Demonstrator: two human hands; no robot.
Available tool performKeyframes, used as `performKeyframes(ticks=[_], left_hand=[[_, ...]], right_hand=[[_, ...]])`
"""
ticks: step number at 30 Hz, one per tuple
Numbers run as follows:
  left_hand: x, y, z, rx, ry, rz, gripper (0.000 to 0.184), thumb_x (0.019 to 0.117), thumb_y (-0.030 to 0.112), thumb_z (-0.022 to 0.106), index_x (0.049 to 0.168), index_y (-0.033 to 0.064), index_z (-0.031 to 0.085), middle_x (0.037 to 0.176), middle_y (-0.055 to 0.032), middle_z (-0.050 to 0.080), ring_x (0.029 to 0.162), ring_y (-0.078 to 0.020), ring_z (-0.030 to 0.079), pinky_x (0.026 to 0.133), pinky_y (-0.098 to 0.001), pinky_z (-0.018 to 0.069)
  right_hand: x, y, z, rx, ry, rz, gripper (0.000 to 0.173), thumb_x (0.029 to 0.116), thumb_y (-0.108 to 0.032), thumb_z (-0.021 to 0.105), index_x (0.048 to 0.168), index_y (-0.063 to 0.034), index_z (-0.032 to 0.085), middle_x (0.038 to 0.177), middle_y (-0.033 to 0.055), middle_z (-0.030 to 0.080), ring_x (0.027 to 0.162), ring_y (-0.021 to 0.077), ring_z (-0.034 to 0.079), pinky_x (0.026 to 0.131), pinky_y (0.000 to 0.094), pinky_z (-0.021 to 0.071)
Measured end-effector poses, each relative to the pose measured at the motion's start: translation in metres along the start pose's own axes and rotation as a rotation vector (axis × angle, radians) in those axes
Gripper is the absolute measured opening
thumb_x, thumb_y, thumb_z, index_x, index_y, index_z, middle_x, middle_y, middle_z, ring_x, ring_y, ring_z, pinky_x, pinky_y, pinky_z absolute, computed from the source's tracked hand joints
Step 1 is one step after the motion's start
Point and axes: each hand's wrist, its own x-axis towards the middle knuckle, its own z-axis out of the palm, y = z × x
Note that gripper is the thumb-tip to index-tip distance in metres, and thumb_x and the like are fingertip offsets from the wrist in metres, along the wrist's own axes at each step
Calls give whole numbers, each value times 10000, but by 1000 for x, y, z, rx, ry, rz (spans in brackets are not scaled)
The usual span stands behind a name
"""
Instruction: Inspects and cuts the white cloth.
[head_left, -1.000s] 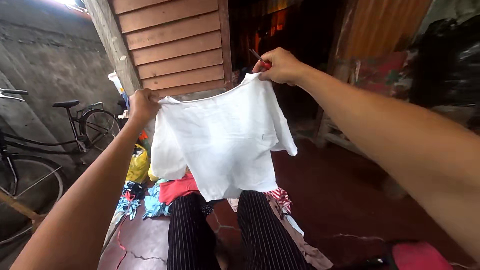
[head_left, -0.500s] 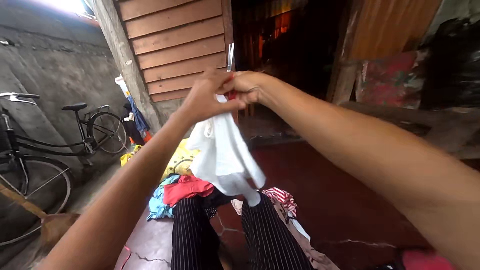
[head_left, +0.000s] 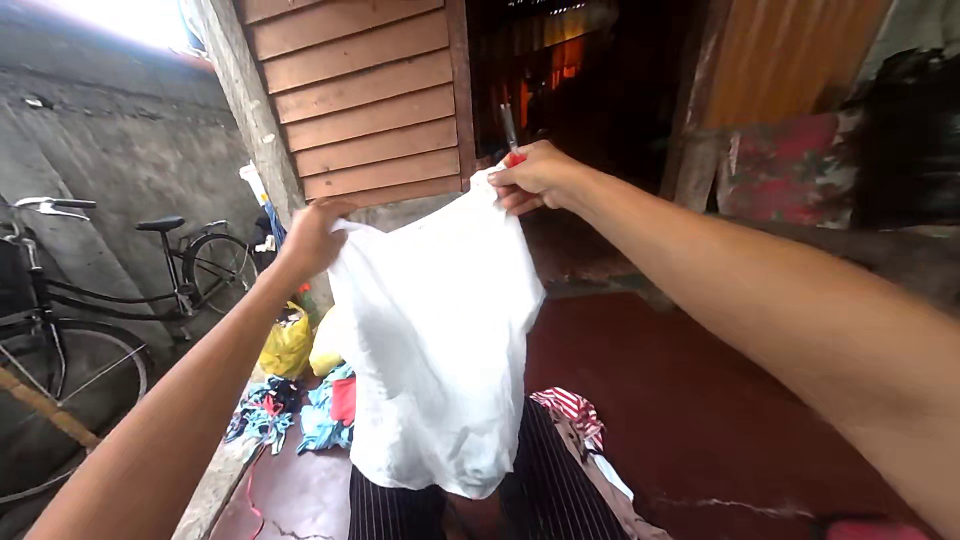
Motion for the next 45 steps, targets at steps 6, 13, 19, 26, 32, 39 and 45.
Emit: performKeyframes(ticks=[6,13,19,26,32,39,45], left_hand=[[-7,-22,-20,-135,-16,-199,161,889,103,782,1039,63,742,948,-138,723,849,-273,693,806,-561,548],[0,-22,-15,-99,-44,-181,166,898,69,759,1058,54,717,907,-113,717,819,-250,683,783,-530,547],[11,-13,-9,-76,-50,-113,434,914,0,700,1330,101,627,1081,-162,709,941,-309,692,865,-568,538],[20,5,3,381,-133,320,616,947,-83,569,1489,200,501,1400,-231,520,1067,-463,651,833,-628,554],[29,23,22,389,-177,430,289,965,-54,570,1224,42,653,1357,-214,555,1036,-438,664,825,-597,567],[44,47,34,487,-169,425,246,985,-43,549,1198,30,647,1314,-203,584,1051,-455,656,789,-628,555],[70,62,24,511,-149,331,203,988,-52,529,1164,-41,629,1228,-278,590,1069,-508,624,848,-662,514]], right_hand=[[0,2,-27,-4,85,-32,313,921,-250,774,1144,-78,636,860,74,630,665,150,597,608,331,544],[6,1,-36,2,158,-38,354,898,-260,800,1152,-72,640,887,84,632,674,150,595,618,329,541],[7,6,-45,-43,203,-48,341,890,-305,805,1099,-78,658,856,75,626,663,149,597,615,329,545],[14,11,-60,-71,280,-30,332,902,-313,789,1094,-79,652,890,89,628,675,150,602,617,330,546],[13,21,-81,-121,322,-14,368,921,-334,765,1150,-76,638,1006,135,635,780,211,641,703,407,572],[11,36,-107,-343,355,-28,380,962,-410,693,1138,-74,666,978,146,648,739,228,635,675,435,553],[6,44,-113,-512,337,-42,402,1010,-414,609,1135,-39,683,973,189,665,789,308,650,735,552,527]])
